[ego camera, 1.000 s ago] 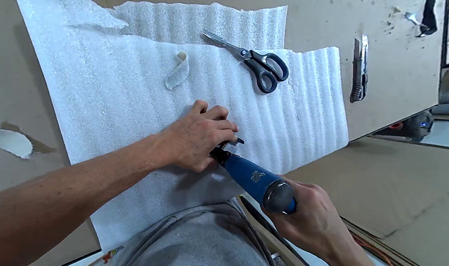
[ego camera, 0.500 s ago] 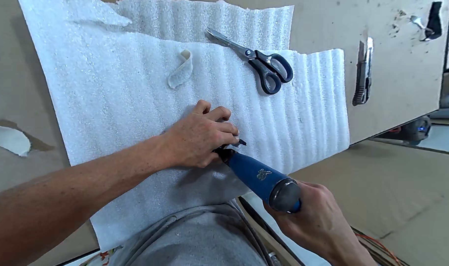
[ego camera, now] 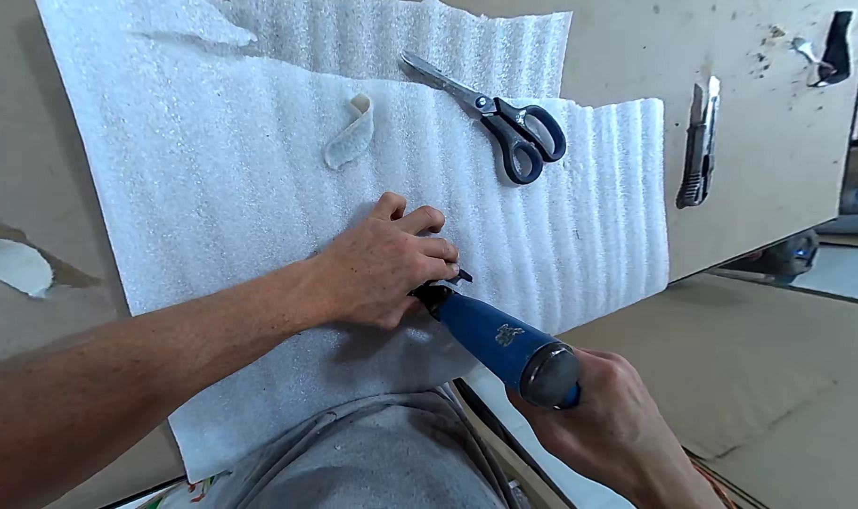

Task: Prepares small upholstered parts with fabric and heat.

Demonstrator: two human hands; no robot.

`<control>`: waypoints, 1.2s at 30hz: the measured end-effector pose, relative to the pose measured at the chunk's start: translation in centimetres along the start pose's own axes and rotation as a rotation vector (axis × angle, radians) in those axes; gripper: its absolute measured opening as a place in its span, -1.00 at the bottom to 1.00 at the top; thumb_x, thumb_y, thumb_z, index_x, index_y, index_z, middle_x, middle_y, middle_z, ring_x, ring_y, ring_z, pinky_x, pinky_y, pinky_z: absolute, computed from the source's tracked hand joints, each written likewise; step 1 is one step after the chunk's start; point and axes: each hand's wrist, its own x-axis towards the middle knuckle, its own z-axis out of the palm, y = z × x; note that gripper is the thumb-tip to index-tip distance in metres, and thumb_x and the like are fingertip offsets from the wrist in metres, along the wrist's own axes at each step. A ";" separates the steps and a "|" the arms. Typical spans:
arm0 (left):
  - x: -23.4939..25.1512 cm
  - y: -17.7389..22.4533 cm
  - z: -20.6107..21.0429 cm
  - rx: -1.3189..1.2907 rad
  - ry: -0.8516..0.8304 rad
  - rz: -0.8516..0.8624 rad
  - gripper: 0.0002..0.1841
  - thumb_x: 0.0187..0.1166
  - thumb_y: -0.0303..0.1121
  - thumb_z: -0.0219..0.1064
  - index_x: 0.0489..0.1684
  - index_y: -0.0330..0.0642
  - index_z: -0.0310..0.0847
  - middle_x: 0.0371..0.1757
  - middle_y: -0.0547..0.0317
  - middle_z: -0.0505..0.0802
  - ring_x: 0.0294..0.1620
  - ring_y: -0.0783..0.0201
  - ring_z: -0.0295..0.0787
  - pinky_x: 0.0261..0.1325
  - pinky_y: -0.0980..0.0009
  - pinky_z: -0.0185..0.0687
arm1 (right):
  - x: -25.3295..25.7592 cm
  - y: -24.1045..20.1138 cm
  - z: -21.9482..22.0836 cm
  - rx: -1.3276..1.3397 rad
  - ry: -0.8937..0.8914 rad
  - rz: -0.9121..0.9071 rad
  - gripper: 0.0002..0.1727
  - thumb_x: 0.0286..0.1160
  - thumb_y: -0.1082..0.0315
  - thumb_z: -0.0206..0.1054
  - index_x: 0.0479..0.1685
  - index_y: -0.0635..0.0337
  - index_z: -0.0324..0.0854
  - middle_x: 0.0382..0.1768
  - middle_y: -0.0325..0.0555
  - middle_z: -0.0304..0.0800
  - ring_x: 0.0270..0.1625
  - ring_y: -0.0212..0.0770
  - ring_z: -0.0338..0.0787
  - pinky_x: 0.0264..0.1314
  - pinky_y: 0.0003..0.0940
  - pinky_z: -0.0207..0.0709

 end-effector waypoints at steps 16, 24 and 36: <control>-0.2 0.4 0.3 0.048 0.010 0.003 -0.40 0.25 0.16 0.44 0.34 0.23 0.78 0.50 0.47 0.74 0.66 0.08 0.40 0.44 -0.14 0.19 | -0.7 0.2 -0.6 0.055 -0.011 0.052 -0.68 0.27 -0.11 0.34 -0.17 -0.18 0.78 -0.53 -0.53 0.76 -0.48 -0.62 0.71 -0.52 -0.47 0.57; -0.1 0.2 0.2 0.072 0.026 0.003 -0.45 0.31 0.14 0.41 0.31 0.24 0.79 0.48 0.51 0.75 0.64 0.09 0.43 0.43 -0.17 0.22 | 0.1 6.7 -5.4 -0.138 0.259 0.331 -0.33 0.34 -0.27 0.20 0.10 0.16 0.65 -0.42 -0.04 0.76 -0.47 -0.03 0.77 -0.53 0.14 0.56; -0.6 8.9 -2.1 -0.186 0.617 -0.274 -0.04 0.33 -0.04 0.58 0.79 -0.02 0.15 0.53 0.41 0.71 0.61 0.30 0.49 0.72 0.00 0.24 | 3.4 0.6 1.6 1.040 0.194 0.063 -0.48 0.73 -0.05 0.11 0.30 0.16 0.69 0.04 -0.12 0.88 0.00 -0.20 0.89 0.04 -0.14 0.83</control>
